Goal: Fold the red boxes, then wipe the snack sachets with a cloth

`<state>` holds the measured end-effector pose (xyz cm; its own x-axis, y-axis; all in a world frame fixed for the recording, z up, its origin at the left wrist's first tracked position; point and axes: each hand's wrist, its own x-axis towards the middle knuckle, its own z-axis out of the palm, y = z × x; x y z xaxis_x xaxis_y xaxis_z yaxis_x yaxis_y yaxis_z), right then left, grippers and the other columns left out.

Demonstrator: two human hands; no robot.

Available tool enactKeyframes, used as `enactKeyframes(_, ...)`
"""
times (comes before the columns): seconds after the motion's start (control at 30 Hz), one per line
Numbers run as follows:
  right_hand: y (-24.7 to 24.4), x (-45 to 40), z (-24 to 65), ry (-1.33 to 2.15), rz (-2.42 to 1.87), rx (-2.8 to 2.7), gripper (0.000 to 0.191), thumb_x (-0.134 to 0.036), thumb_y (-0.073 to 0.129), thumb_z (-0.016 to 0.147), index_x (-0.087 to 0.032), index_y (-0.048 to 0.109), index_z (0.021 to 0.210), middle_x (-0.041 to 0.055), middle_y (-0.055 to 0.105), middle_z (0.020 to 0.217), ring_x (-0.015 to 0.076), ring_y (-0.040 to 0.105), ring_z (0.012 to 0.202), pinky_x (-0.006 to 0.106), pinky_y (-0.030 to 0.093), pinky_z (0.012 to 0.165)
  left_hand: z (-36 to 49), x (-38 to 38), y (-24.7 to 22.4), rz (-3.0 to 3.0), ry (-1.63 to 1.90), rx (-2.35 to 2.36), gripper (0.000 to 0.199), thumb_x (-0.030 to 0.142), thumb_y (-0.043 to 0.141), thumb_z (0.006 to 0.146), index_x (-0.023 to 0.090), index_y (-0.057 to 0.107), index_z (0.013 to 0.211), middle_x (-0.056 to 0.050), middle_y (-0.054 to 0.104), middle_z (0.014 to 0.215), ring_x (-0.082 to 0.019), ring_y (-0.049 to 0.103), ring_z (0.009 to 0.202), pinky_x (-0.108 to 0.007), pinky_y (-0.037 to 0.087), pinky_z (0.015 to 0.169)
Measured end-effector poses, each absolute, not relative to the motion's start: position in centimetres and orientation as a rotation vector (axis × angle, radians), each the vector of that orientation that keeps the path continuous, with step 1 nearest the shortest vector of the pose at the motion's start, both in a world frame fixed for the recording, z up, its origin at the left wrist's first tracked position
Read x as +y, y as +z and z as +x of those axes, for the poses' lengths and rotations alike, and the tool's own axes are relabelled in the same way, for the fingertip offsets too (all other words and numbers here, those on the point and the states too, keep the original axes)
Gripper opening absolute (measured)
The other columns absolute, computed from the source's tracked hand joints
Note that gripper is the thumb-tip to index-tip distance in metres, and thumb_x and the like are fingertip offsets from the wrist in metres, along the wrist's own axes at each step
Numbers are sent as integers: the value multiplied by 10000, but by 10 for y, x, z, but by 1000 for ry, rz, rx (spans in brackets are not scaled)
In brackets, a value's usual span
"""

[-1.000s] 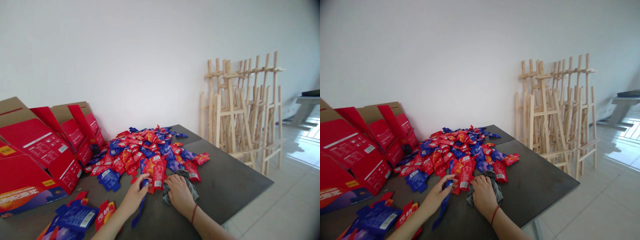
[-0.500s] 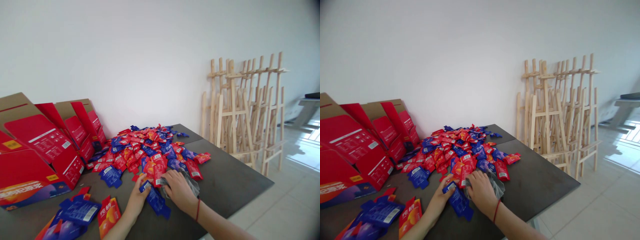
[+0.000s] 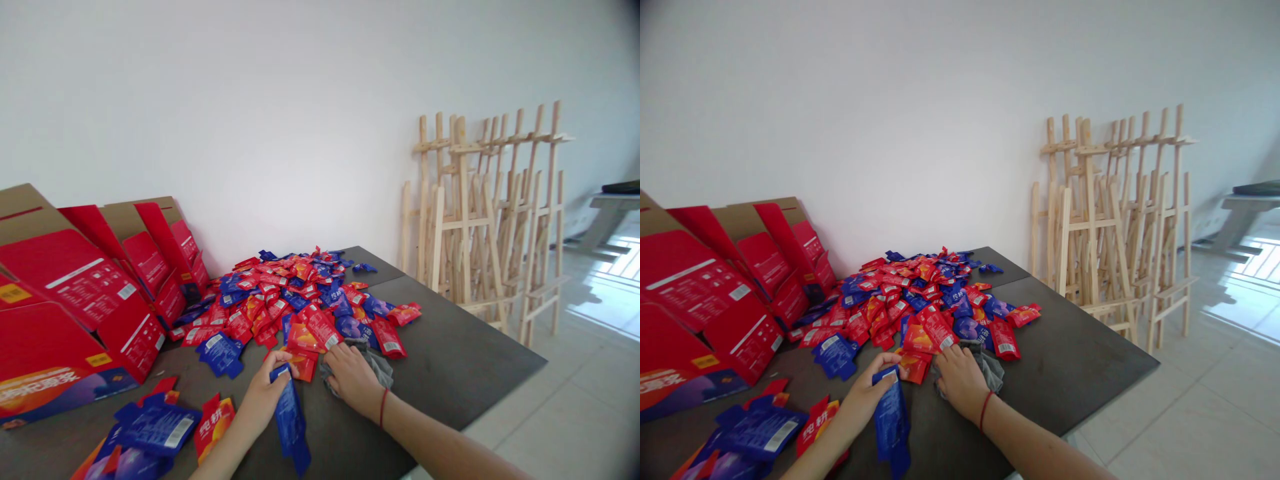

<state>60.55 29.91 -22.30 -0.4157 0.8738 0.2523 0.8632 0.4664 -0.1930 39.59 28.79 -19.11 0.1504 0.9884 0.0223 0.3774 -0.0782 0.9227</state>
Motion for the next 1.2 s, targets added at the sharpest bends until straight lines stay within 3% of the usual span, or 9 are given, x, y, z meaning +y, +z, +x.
enactKeyframes(0.1,-221,319,618,48,-1552,-2326,183,-207,576,854,-166,599,1031,122,617,1103,290,515,1058,401,384,873,412,283,-171,1865,790,1430,400,324,477,755,179,502,1127,-85,690,1004,-234,636,970,-356,424,918)
enactKeyframes(0.3,-210,327,642,152,-1526,-2195,115,-214,541,901,-178,605,990,94,643,1033,243,564,1014,335,408,878,446,243,-175,2061,372,1396,1035,367,729,601,132,243,1485,-161,395,1487,-284,396,1343,-360,298,1109)
enactKeyframes(0.37,-203,319,650,189,-1509,-2129,117,-224,517,920,-188,594,1001,82,639,1038,220,572,998,312,419,873,444,229,-184,2107,228,1461,967,349,744,579,118,362,1436,-170,405,1472,-317,371,1349,-392,278,1122)
enactKeyframes(0.47,-192,297,651,239,-1468,-2058,114,-232,511,924,-204,578,1012,63,626,1056,199,563,1003,297,422,878,437,219,-193,2198,134,1538,611,335,697,638,151,595,1212,-143,545,1306,-337,446,1252,-445,306,1084)
enactKeyframes(0.57,-189,269,633,325,-1309,-2123,136,-231,573,877,-220,582,1011,33,621,1053,195,545,1003,309,403,906,434,224,-196,2253,191,1556,429,293,617,711,170,623,1122,-110,584,1208,-291,494,1166,-407,350,1036)
enactKeyframes(0.73,-209,241,604,223,-1307,-2324,408,-361,692,776,-230,570,1143,56,552,1252,271,462,1142,420,324,1007,440,233,-201,2255,217,1569,490,185,579,673,135,581,1160,-119,580,1192,-263,498,1143,-358,353,1021)
enactKeyframes(0.9,-219,267,619,192,-1595,-2241,278,-263,590,839,-190,591,1107,86,601,1155,274,501,1099,394,374,949,452,222,-202,2167,174,1624,623,369,734,587,125,570,1137,-182,522,1291,-375,425,1246,-476,307,1058)
enactKeyframes(1.03,-209,289,630,196,-1673,-2175,235,-229,536,871,-164,580,1092,112,617,1093,272,533,1042,375,399,899,452,229,-199,2099,181,1562,532,269,668,639,131,553,1139,-171,574,1237,-329,507,1181,-420,377,999)
enactKeyframes(1.2,-202,268,624,222,-1539,-2187,284,-306,563,879,-212,559,1146,65,594,1171,230,513,1088,332,367,947,440,247,-198,2166,262,1594,734,124,565,628,90,403,1343,-185,503,1356,-275,473,1254,-346,362,1024)
